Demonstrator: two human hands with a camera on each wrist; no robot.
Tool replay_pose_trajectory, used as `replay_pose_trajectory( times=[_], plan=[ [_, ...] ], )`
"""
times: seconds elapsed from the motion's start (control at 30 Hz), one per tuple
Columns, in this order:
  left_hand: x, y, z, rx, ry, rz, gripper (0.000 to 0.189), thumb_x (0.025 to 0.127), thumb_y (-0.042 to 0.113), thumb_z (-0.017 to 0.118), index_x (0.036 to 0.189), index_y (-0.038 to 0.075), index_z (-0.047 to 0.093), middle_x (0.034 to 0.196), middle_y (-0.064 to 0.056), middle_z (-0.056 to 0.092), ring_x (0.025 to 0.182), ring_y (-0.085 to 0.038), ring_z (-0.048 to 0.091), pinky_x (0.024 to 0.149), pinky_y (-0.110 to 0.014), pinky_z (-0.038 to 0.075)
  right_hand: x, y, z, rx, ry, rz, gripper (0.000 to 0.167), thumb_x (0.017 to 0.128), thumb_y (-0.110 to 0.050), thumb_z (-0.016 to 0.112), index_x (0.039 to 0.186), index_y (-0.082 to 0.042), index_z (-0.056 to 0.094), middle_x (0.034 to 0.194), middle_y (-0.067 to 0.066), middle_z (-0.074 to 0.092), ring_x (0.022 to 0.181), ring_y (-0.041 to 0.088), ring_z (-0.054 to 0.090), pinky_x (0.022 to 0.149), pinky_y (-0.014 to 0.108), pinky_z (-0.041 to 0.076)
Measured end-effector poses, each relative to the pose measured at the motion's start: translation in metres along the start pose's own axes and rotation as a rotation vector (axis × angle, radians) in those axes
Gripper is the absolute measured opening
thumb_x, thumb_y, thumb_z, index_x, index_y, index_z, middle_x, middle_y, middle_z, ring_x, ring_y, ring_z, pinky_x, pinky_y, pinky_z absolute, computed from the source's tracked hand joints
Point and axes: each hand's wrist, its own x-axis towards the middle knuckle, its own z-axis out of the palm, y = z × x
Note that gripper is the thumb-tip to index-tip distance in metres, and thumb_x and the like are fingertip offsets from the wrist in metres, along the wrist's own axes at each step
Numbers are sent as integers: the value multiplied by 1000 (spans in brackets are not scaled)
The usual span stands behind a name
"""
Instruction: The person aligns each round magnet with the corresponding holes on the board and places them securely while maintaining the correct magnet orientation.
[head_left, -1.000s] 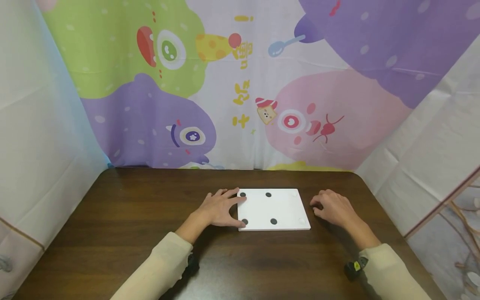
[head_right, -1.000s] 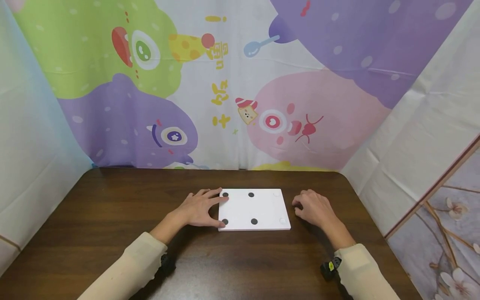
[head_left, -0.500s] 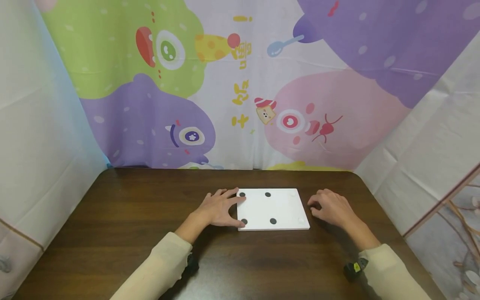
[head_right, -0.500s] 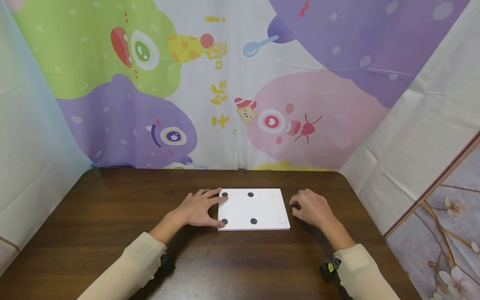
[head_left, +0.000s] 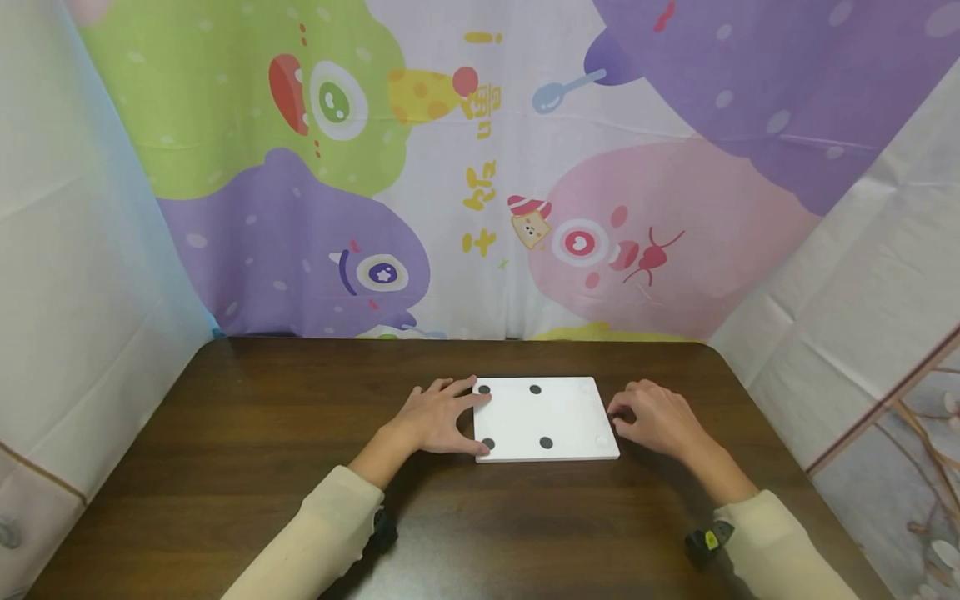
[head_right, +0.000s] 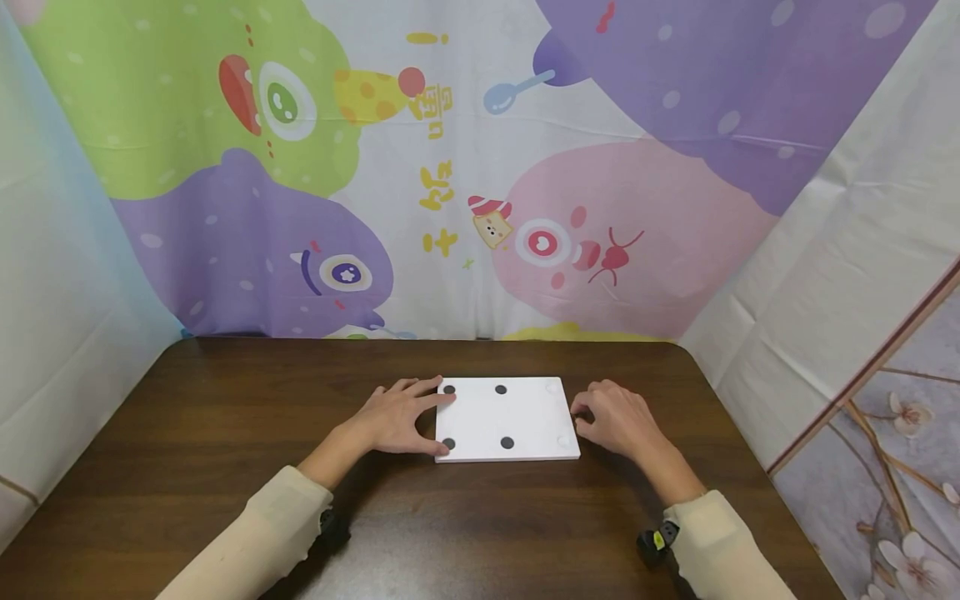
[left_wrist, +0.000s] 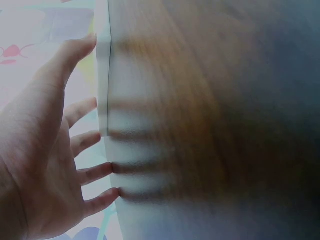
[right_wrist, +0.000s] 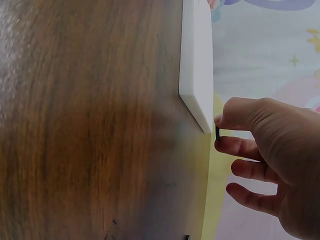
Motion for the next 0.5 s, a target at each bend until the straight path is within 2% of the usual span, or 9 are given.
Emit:
replay_pose_trajectory(
  times=[0.17, 0.3, 0.33, 0.5],
  plan=[
    [0, -1, 0, -3, 0, 3, 95, 91, 74, 80, 172, 36, 48, 189, -1, 30, 171, -46, 35, 130, -81, 32, -1, -4, -1, 5, -9, -2, 12, 90, -17, 89, 100, -22, 86, 98, -1, 77, 93, 24, 72, 70, 46, 59],
    [0, -1, 0, -2, 1, 4, 95, 91, 73, 81, 172, 35, 48, 189, -1, 30, 171, -46, 36, 129, -81, 32, -2, -2, 2, 23, 17, -31, 12, 89, -16, 88, 98, -23, 85, 95, -1, 76, 90, 24, 71, 68, 46, 58],
    [1, -1, 0, -4, 1, 5, 95, 91, 73, 81, 172, 35, 48, 189, -1, 31, 171, -46, 36, 129, -81, 32, -1, 4, 8, 27, 42, -56, 9, 90, -20, 87, 98, -23, 85, 95, -1, 75, 89, 22, 70, 66, 46, 57],
    [1, -1, 0, -4, -5, 4, 95, 91, 74, 80, 172, 36, 47, 189, 0, 30, 171, -45, 35, 130, -80, 32, -4, 2, 8, 41, 55, -76, 8, 91, -19, 86, 98, -23, 85, 92, -2, 74, 86, 19, 66, 65, 44, 55]
  ],
)
